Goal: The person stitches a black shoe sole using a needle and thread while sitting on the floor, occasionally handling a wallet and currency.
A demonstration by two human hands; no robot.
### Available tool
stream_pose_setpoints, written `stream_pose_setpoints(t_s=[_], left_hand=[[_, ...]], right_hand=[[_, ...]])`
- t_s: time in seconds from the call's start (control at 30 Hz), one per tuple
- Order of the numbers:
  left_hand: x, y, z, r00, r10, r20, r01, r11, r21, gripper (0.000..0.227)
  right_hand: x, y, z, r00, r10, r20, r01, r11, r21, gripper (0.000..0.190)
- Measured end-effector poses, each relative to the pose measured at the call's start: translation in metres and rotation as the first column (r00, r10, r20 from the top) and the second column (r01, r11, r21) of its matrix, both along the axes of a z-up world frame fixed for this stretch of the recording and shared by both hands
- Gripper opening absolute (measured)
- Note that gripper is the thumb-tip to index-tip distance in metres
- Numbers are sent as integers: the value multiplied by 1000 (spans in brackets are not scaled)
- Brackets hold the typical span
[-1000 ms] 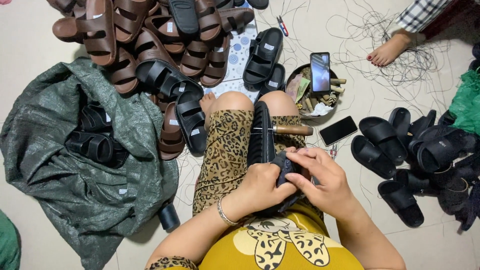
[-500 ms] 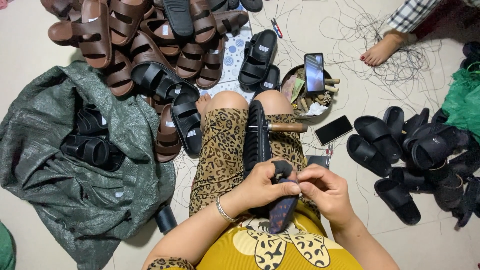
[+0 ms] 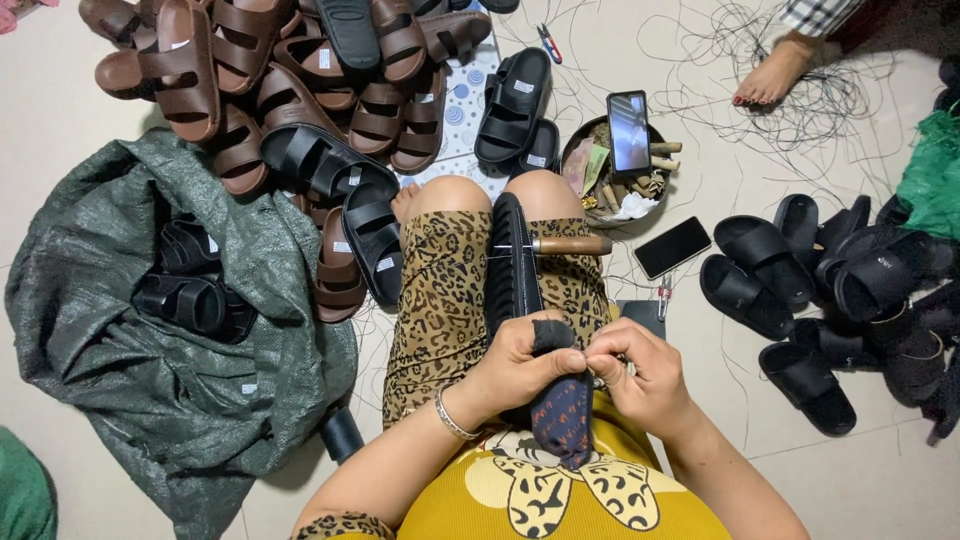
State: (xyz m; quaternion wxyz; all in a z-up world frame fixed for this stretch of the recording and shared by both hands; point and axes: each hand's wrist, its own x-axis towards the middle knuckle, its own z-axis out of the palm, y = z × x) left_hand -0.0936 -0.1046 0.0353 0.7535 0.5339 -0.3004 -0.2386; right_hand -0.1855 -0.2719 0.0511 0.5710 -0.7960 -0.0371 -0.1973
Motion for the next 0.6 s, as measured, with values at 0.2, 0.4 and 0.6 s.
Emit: stream_pose_setpoints(t_s=[0.2, 0.4, 0.6], left_hand=[[10, 15, 8, 986, 132, -101, -118, 985, 127, 25], [21, 18, 23, 888, 440, -134, -434, 898, 71, 25], [15, 4, 32, 894, 448, -14, -446, 887, -122, 23]], right_hand=[[-17, 1, 7, 993, 100, 66, -78, 956, -282, 23], [-27, -8, 3, 993, 119, 16, -116, 983, -140, 19], [1, 11, 20, 981, -122, -151, 114, 991, -63, 28]])
